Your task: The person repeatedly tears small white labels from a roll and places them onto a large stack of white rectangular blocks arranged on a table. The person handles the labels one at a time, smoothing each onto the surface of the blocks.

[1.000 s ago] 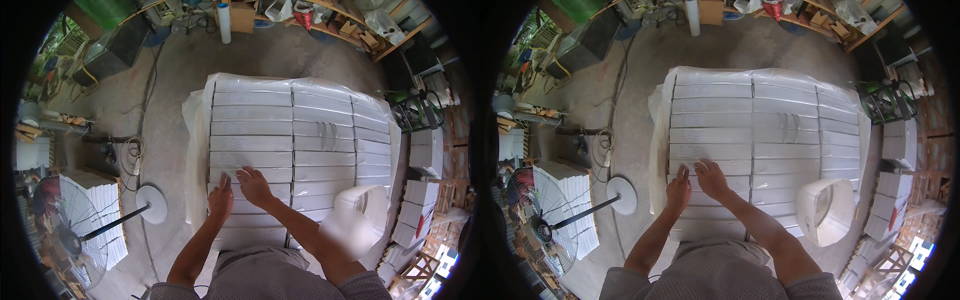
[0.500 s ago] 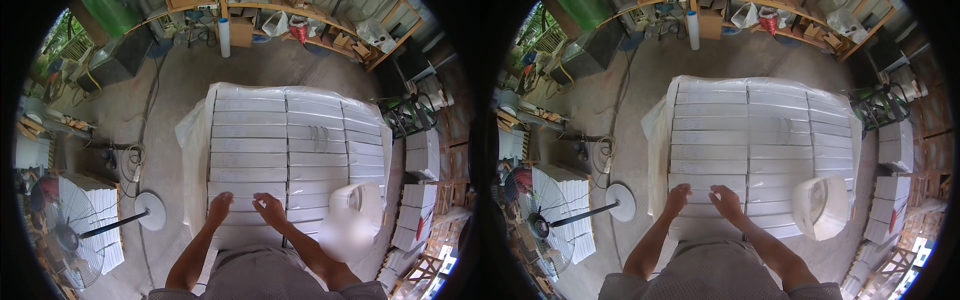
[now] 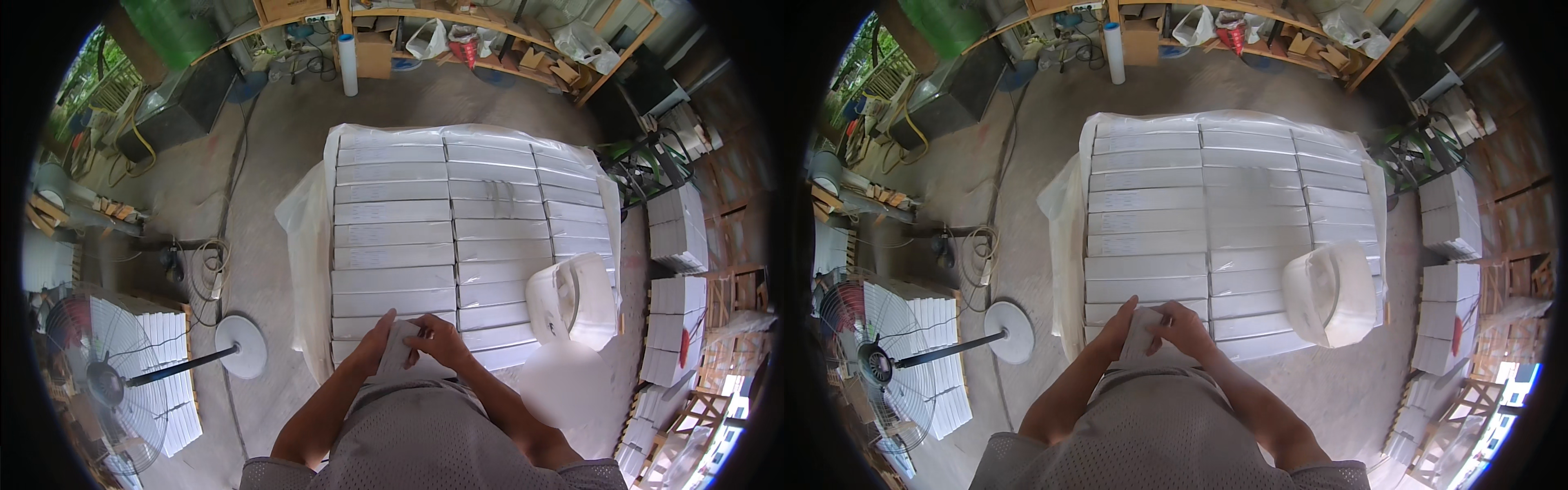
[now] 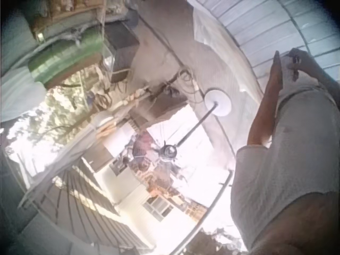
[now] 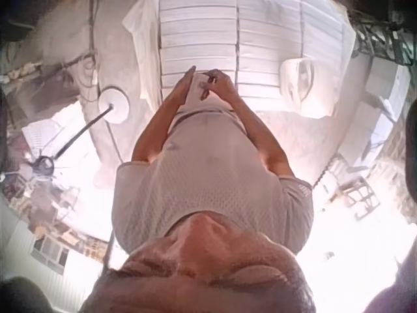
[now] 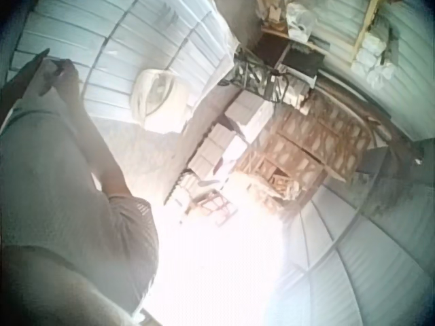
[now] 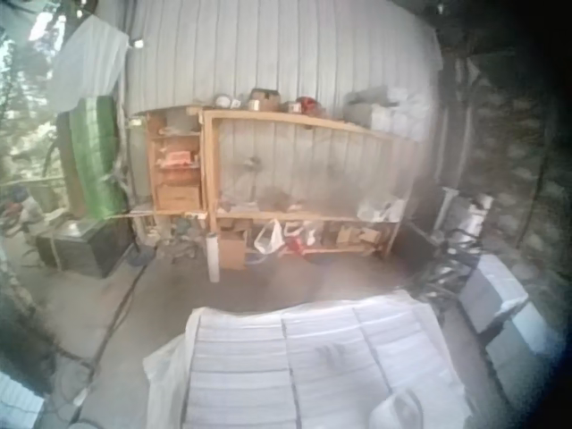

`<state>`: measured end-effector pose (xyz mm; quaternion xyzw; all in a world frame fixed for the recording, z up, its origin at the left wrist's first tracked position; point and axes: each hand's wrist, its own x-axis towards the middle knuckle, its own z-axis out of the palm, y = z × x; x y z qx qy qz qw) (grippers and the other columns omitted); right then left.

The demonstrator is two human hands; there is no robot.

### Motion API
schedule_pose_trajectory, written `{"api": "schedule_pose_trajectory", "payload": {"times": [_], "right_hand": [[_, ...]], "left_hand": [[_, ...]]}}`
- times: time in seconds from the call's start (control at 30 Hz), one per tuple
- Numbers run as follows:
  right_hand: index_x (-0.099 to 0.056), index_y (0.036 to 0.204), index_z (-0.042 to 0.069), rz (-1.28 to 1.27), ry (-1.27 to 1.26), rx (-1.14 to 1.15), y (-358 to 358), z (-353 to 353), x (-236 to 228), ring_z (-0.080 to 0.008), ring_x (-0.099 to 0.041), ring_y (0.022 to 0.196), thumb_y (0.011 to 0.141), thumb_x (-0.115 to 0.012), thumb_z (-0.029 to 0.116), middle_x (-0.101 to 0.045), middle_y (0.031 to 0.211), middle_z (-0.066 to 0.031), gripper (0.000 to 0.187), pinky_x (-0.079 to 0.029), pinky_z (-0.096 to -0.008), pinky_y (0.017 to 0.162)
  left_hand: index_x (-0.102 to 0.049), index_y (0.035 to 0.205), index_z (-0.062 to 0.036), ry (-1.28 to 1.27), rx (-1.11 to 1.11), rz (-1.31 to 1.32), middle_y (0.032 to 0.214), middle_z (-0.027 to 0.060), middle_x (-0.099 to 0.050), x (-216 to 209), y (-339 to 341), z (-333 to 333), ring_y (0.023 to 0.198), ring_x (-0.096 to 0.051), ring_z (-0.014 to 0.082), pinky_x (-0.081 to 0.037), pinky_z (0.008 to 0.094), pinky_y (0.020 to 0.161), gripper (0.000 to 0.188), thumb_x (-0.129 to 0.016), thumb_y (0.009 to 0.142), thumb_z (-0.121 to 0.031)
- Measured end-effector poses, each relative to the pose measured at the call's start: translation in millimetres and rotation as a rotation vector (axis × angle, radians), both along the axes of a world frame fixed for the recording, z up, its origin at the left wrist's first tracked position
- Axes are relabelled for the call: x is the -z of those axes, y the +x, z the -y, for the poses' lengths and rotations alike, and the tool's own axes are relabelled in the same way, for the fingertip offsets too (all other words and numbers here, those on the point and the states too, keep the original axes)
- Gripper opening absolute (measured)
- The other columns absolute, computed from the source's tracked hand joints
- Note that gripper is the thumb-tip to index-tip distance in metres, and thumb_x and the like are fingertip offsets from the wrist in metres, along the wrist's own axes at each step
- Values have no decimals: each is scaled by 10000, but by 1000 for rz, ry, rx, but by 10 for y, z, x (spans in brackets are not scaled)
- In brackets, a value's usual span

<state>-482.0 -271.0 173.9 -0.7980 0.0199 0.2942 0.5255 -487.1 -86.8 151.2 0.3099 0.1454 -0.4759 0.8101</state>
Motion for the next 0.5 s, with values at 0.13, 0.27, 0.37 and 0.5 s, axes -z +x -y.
{"api": "schedule_pose_trajectory", "payload": {"times": [0.13,0.27,0.37,0.5], "right_hand": [[-670,1014,-31,-219,119,76,-106,108,-22,-134,-578,698,859,-706,227,-645,744,-64,303,-483,-284,679],[-683,995,-28,-63,22,152,-255,109,-55,-124,-590,712,895,-661,237,-666,764,-72,285,-483,-266,657],[-689,1007,-26,23,30,291,-397,72,-84,-124,-593,711,906,-645,247,-671,775,-71,295,-487,-261,662],[-690,1026,-35,-16,122,438,-488,87,-68,-119,-594,710,915,-632,231,-673,779,-69,294,-494,-263,671]], "left_hand": [[-579,1093,-9,0,3,11,820,151,-649,-52,-106,83,563,-552,247,-453,347,529,680,-143,1020,-526],[-556,1134,-5,-36,19,106,891,162,-659,-83,-195,66,587,-562,242,-460,340,535,624,-174,1032,-487],[-525,1171,0,-58,35,83,923,175,-651,-127,-223,49,626,-583,236,-475,335,551,583,-204,1038,-467],[-540,1185,0,122,40,20,945,158,-649,-193,-256,23,628,-580,237,-475,342,545,576,-229,1037,-462]]}}
